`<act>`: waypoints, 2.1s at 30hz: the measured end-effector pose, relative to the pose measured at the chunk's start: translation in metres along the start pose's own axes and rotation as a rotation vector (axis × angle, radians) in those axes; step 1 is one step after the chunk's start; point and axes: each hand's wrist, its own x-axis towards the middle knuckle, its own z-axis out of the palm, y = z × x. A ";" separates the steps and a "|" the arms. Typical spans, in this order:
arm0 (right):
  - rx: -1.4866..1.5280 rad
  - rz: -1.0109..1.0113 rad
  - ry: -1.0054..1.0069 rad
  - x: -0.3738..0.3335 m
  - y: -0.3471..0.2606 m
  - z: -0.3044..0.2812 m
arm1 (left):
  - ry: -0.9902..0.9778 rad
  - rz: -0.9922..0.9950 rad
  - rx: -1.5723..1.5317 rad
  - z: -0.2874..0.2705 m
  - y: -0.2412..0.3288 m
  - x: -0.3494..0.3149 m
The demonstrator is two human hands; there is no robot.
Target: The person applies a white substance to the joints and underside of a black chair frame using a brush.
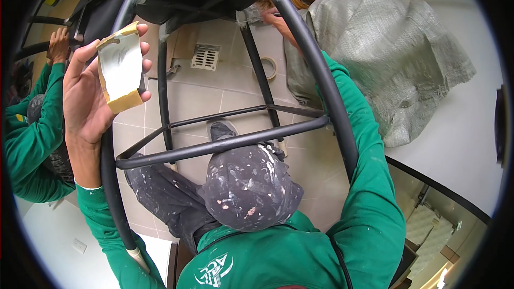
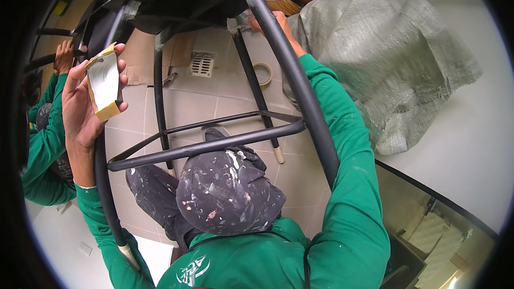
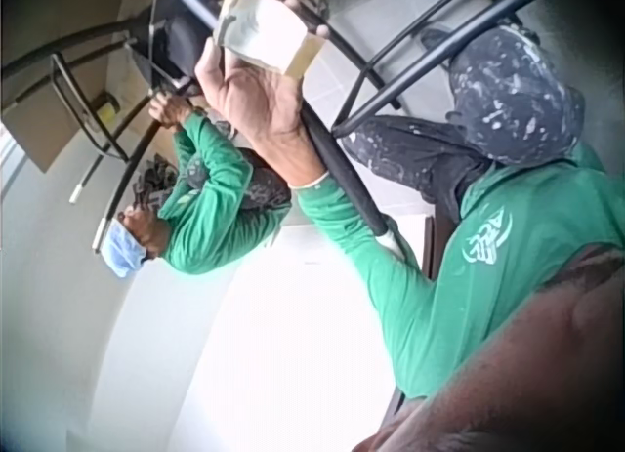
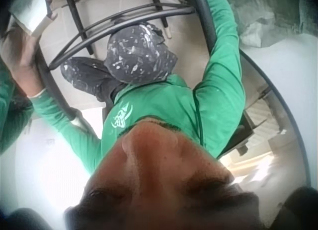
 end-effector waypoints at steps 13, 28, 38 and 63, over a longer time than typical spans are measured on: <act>-0.045 -0.061 0.221 0.018 0.016 0.005 | 0.013 0.009 0.028 0.003 -0.001 0.000; -0.030 -0.193 0.210 0.007 -0.007 -0.007 | 0.008 0.006 0.015 0.004 -0.002 0.000; -0.197 -0.251 0.467 -0.033 -0.192 -0.082 | 0.010 0.048 -0.018 0.007 -0.004 -0.004; -0.007 -0.129 -0.317 -0.081 -0.379 0.062 | 0.063 0.029 -0.072 0.004 -0.007 -0.005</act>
